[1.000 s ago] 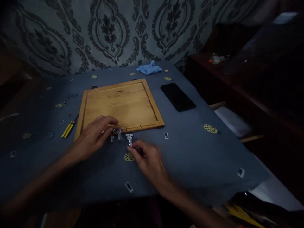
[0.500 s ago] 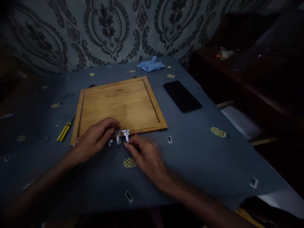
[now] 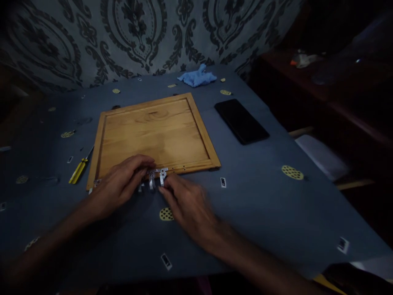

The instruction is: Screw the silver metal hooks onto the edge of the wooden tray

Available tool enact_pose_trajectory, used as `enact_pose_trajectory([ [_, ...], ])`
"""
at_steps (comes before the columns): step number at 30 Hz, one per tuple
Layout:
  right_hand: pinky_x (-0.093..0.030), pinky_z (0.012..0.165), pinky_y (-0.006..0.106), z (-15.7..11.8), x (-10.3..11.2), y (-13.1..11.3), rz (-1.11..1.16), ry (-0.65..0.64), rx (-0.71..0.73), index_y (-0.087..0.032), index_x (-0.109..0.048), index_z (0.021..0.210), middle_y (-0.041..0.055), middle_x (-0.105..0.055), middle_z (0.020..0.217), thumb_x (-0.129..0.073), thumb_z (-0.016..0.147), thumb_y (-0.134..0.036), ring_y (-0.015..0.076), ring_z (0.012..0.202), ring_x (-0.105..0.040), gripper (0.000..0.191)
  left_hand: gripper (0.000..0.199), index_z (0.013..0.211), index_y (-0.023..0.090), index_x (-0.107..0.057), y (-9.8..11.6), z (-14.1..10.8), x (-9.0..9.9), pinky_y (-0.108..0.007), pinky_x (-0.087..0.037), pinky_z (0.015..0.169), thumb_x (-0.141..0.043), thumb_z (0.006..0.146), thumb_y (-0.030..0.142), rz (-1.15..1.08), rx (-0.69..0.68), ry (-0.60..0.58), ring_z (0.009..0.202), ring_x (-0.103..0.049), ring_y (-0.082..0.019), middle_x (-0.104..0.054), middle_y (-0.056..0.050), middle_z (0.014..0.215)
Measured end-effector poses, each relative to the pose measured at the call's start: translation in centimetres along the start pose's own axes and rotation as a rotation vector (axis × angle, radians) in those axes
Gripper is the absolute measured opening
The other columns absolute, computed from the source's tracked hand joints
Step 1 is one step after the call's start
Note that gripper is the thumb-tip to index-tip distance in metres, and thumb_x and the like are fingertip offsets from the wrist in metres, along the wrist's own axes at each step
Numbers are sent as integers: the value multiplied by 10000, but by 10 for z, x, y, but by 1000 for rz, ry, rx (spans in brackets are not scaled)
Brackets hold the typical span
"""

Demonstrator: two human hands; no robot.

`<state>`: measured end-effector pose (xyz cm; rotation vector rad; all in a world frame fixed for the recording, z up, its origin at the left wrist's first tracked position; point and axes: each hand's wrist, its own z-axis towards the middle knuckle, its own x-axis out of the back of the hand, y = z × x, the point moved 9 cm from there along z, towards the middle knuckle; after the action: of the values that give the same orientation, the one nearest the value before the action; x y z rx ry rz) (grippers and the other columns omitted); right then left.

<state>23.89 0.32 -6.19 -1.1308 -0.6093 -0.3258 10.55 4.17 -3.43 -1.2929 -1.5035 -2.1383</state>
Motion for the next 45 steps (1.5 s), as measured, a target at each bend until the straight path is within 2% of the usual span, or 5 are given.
enact_pose_trajectory([
  [9,-469,590,263,1,0,2,3,-13,-20,-223,-564,852,-3,-663,732,-483,1033,-274,136,620,-619,205,293,1270,258,-545,1,0,-2,-418,-540,1012,-422,1015,182,14,-6,-26,1148,-666,-239,-705,-84,1217],
  [17,-450,554,240,3,-1,5,110,-15,-59,-223,-557,838,-24,-627,713,-502,1022,-277,119,599,-589,200,298,1290,250,-527,2,0,-4,-400,-526,1039,-430,1020,171,-5,-8,-38,1170,-661,-226,-703,-80,1239],
  [24,-428,538,242,1,-4,12,177,-34,-113,-228,-553,829,-38,-601,698,-527,1012,-300,113,586,-545,199,309,1293,258,-525,5,2,-5,-433,-529,1039,-417,1020,162,8,-27,-50,1177,-660,-239,-715,-85,1236],
  [34,-397,541,240,3,-5,12,227,-51,-135,-224,-544,802,-44,-560,662,-526,996,-292,110,561,-509,206,328,1298,205,-526,5,1,-6,-384,-534,1025,-422,1004,101,20,-50,-43,1171,-656,-214,-710,-87,1221],
  [45,-424,562,253,1,-9,14,149,-53,-119,-225,-540,817,-24,-607,690,-483,1013,-284,120,587,-554,212,281,1289,230,-539,6,0,-5,-412,-543,1024,-449,1031,163,2,-34,-22,1152,-661,-219,-713,-78,1201],
])
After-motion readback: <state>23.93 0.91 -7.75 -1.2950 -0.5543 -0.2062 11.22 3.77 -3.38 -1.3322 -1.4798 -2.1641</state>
